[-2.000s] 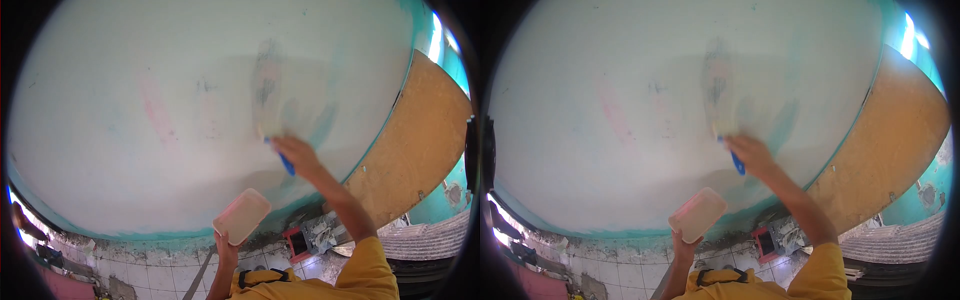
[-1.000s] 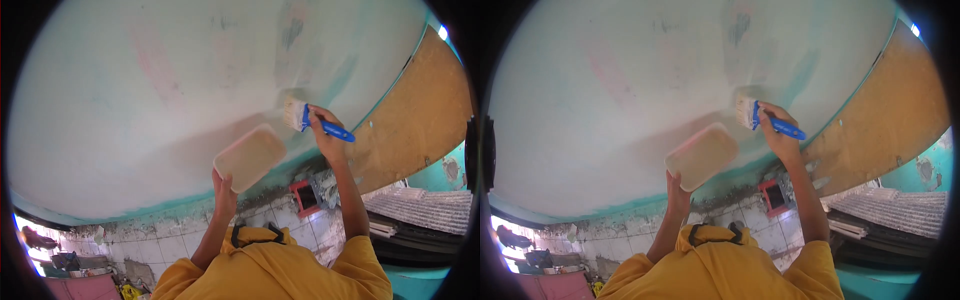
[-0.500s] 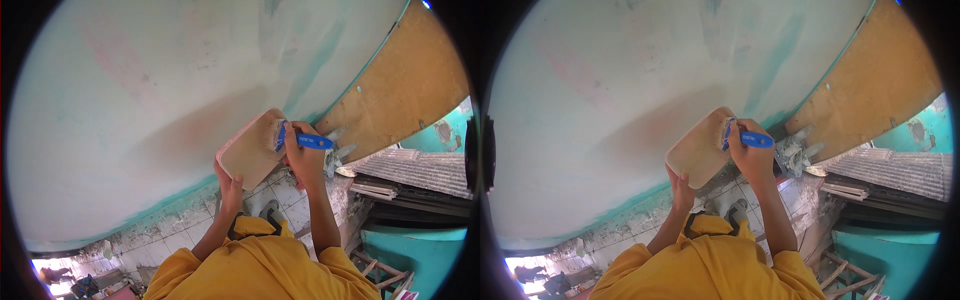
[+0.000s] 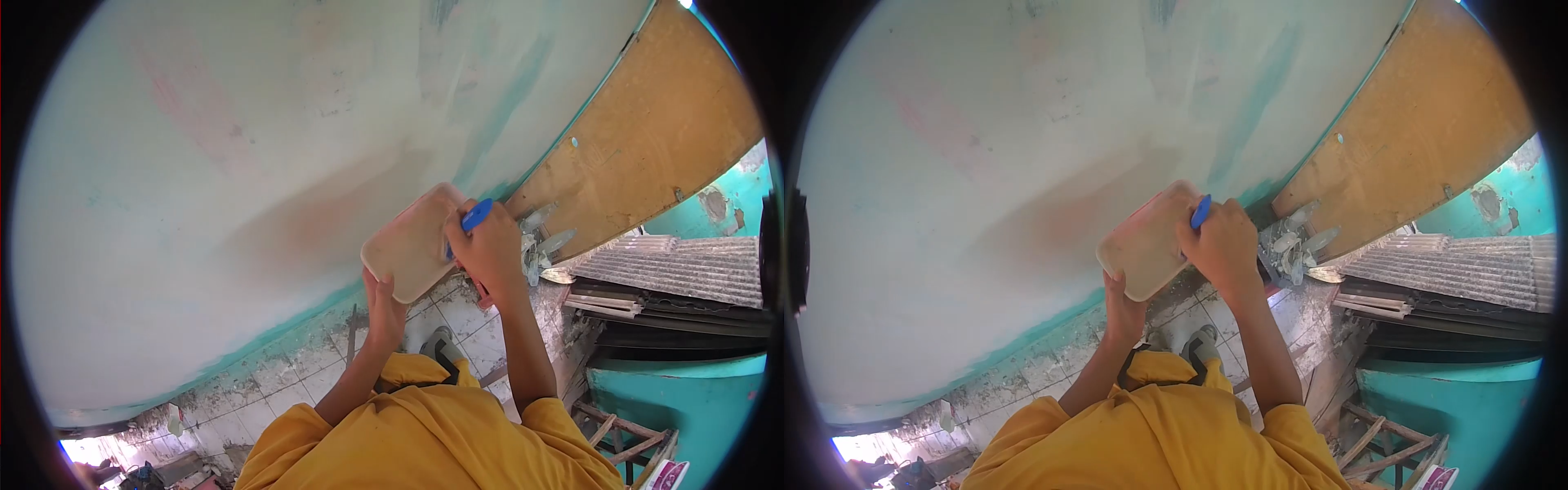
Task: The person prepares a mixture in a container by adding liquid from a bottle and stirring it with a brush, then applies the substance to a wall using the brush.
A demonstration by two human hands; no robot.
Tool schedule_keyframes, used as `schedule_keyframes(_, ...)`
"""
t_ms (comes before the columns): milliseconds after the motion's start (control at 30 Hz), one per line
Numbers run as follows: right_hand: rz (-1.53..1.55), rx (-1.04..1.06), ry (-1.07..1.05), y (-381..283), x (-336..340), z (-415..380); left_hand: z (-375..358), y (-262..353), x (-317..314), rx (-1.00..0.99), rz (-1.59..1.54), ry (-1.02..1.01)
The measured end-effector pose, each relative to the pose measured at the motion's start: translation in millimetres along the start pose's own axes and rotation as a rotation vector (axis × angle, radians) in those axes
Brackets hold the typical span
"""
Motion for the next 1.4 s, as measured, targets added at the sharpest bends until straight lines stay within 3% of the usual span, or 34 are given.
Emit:
schedule_keyframes(67,0.193,0.02,-0.108,-3.4,-11.2,-9.4,2.4,-5.4,5.0,0.047,0.012,0.013)
schedule_keyframes(200,0.191,-0.01,-0.06,0.1,-26.3,-13.5,7.4,-11.9,17.1,0.049,0.073,0.034)
schedule_keyframes(267,0.021,-0.049,-0.075,11.8,-21.9,-11.0,7.0,-3.9,14.8,0.071,0.023,0.01)
schedule_keyframes(367,0.181,0.012,-0.132,4.3,-21.3,-18.2,10.3,-8.4,21.4,0.071,0.074,0.016)
schedule_keyframes(467,0.268,-0.057,-0.026,1.5,-30.9,-19.2,7.6,-13.4,21.0,0.084,0.094,0.018)
schedule_keyframes(567,0.035,-0.046,0.034,20.1,-29.6,-15.7,5.4,-7.1,19.8,0.103,0.046,0.007)
schedule_keyframes(667,0.052,-0.056,-0.107,21.0,-26.8,-25.0,6.5,-5.3,20.4,0.067,0.076,0.032)
schedule_keyframes(800,0.219,-0.149,-0.108,16.5,-32.2,-18.9,5.2,-13.3,23.0,0.056,0.112,0.013)
schedule_keyframes(900,-0.002,-0.083,0.004,26.9,-27.0,-12.2,6.3,-10.6,18.7,0.023,0.059,0.022)
schedule_keyframes(1000,0.016,-0.038,-0.134,21.3,-28.2,-19.7,9.7,-17.5,22.9,-0.054,0.172,-0.003)
schedule_keyframes(1067,0.213,-0.13,-0.081,12.9,-31.9,-17.8,9.3,-24.6,21.7,-0.036,0.164,0.006)
schedule_keyframes(1200,0.023,-0.103,0.027,33.8,-29.8,-12.4,7.8,-17.1,16.3,-0.005,0.121,0.031)
schedule_keyframes(1267,0.074,-0.086,-0.082,33.3,-25.5,-15.9,6.3,-15.7,12.7,0.035,0.061,0.023)
schedule_keyframes(1400,0.253,-0.142,-0.054,22.2,-31.5,-11.7,10.7,-29.0,18.4,0.001,0.174,0.029)
Point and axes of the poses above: each hand's wrist, its own z-axis towards the middle knuckle, its own x-axis out of the back of the hand, y = z × x, the point moved 4 cm from there along z, towards the middle knuckle, and after that the axes turned 15 degrees about y, right-handed, at the moved point
